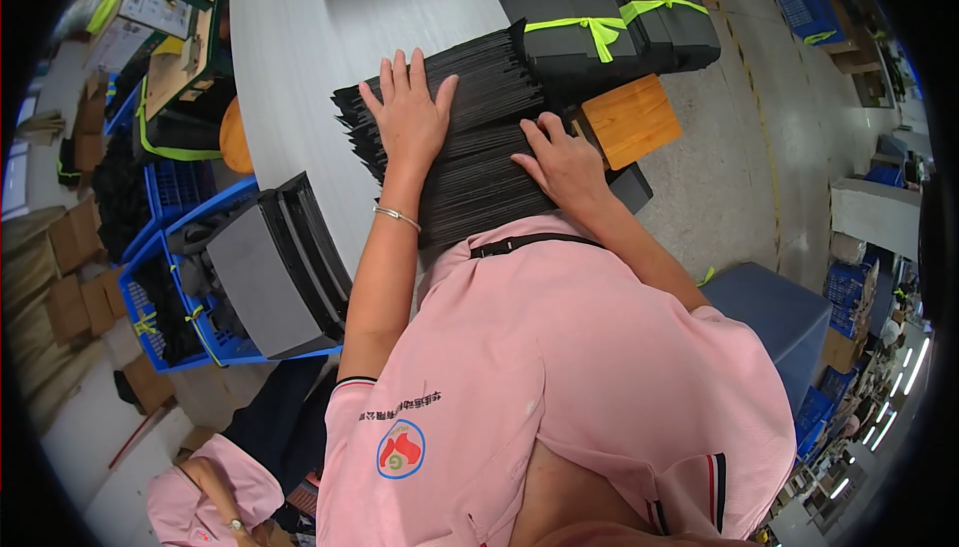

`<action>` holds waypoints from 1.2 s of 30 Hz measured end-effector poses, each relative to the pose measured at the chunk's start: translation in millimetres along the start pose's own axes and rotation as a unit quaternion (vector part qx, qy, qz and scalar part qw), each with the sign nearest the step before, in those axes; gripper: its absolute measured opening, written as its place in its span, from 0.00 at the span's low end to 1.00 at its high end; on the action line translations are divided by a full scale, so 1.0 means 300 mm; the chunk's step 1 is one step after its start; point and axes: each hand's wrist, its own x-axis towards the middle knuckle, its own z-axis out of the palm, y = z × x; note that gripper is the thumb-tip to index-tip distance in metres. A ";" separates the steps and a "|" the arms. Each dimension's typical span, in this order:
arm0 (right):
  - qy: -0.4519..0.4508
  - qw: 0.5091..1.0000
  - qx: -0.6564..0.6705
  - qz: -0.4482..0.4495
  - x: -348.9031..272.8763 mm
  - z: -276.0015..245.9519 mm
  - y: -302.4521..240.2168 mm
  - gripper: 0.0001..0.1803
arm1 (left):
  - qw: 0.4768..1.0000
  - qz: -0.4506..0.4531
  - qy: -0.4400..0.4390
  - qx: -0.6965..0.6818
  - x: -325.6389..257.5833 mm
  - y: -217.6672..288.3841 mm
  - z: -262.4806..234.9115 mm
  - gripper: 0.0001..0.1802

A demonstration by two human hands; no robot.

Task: The person is counting and stacking black accordion-like protective covers on a workbench.

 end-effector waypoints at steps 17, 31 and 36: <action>0.026 1.000 -0.013 -0.003 0.006 0.006 -0.002 0.24 | 1.000 0.001 0.004 0.002 -0.002 0.001 0.002 0.38; 0.024 0.999 -0.018 0.020 0.048 0.025 -0.003 0.34 | 1.000 -0.004 -0.003 -0.001 -0.005 0.005 -0.003 0.38; 0.045 0.999 0.003 0.015 0.039 0.029 0.008 0.27 | 1.000 0.000 0.000 -0.001 -0.004 0.003 -0.001 0.38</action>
